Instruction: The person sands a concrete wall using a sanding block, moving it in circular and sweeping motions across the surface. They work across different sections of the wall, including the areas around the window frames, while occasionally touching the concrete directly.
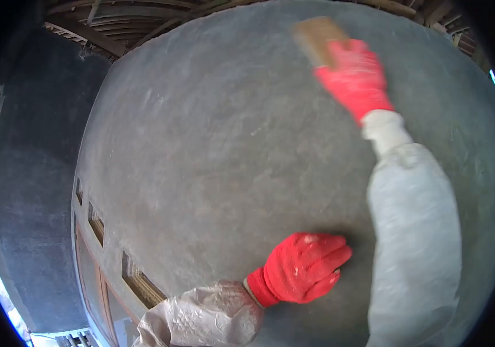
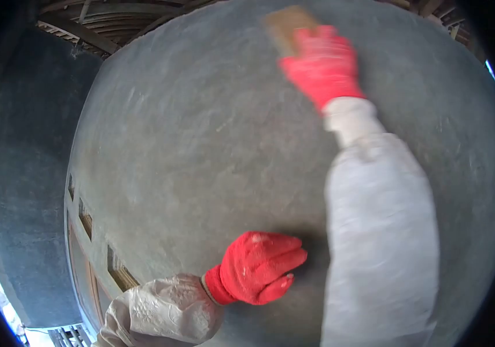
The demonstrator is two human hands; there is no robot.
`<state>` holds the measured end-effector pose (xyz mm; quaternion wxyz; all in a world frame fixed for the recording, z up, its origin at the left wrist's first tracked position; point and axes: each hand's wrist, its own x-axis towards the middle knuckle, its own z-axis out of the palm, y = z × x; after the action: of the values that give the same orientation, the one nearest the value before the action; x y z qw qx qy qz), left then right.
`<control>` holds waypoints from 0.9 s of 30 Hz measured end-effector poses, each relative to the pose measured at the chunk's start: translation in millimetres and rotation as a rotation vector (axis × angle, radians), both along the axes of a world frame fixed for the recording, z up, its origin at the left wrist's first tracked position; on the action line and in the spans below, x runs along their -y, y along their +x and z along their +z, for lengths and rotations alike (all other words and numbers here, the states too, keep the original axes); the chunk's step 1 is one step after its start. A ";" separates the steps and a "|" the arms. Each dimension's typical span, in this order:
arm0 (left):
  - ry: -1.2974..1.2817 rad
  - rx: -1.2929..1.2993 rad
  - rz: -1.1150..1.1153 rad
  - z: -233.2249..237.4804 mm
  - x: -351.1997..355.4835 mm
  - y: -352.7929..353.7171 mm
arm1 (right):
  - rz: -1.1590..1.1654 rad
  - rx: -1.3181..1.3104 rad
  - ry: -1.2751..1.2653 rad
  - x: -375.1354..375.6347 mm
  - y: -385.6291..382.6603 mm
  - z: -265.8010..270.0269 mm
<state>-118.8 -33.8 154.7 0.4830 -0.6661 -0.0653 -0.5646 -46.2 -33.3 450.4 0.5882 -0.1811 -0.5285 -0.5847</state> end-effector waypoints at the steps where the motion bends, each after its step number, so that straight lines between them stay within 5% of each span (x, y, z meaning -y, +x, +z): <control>1: 0.019 -0.005 -0.001 -0.2 -0.9 -0.5 | -0.027 -0.143 0.027 0.1 29.4 20.0; 5: -0.025 -0.008 -0.022 2.4 -1.2 -3.0 | -0.041 -0.575 0.031 -7.5 100.0 98.3; 14: -0.041 -0.214 0.037 -6.1 -15.4 -2.9 | -0.023 0.049 -0.025 -3.0 -76.5 40.8; 23: -0.071 -0.228 0.087 -9.5 -12.7 -3.2 | -0.021 -0.430 -0.025 -0.8 14.2 102.7; 27: -0.033 -0.230 0.104 -9.7 -13.1 -3.4 | -0.034 -0.109 -0.037 -0.4 -43.0 78.7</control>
<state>-122.2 -20.7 144.9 0.5051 -0.7299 -0.0532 -0.4574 -89.3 -32.9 529.1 0.6025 -0.2324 -0.5034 -0.5740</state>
